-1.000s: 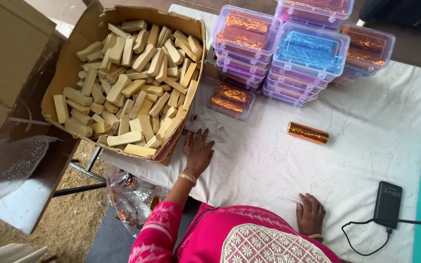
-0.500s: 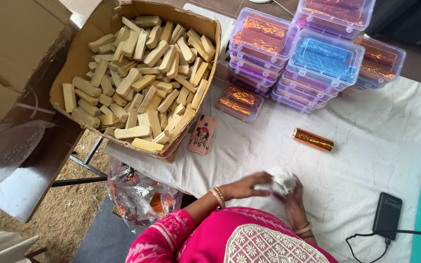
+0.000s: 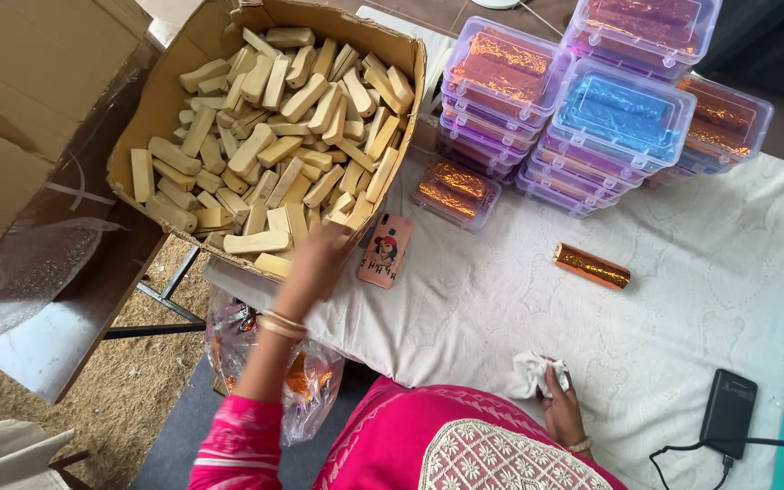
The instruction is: Packing wooden items into foil and organizing them into boxes.
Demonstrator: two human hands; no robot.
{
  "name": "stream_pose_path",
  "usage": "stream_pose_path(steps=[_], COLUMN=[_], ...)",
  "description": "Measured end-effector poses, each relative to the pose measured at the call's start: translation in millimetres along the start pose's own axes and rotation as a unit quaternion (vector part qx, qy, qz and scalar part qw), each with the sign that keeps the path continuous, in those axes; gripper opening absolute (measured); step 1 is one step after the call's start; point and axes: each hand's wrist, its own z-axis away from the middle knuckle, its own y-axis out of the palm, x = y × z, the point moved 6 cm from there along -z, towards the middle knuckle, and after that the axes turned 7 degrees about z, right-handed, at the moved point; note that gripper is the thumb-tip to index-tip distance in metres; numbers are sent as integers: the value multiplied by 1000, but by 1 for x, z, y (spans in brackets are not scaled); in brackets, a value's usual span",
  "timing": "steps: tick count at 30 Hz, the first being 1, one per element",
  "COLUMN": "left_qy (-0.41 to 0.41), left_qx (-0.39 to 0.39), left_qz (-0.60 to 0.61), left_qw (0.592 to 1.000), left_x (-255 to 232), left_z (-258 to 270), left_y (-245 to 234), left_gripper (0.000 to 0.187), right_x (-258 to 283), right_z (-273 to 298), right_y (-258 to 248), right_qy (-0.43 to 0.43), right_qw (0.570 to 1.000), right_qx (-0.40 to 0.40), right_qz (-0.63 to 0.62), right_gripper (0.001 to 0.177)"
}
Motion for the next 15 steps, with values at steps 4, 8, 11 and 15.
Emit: stream_pose_path(steps=[4, 8, 11, 15], left_qy=[-76, -132, -141, -124], left_qx=[-35, 56, 67, -22], left_qz=[-111, -213, -247, -242], left_qw=[990, 966, 956, 962], left_x=[102, 131, 133, 114], left_z=[9, 13, 13, 17], left_y=[-30, -30, -23, -27], left_gripper=[38, 56, 57, 59], right_x=[-76, -27, -7, 16], right_z=[-36, 12, 21, 31], right_y=[-57, -1, 8, 34], right_qy=[-26, 29, -128, -57], right_qw=[995, 999, 977, 998], right_qx=[49, 27, 13, 19], right_qz=[-82, 4, 168, 14], right_gripper=[46, 52, 50, 36])
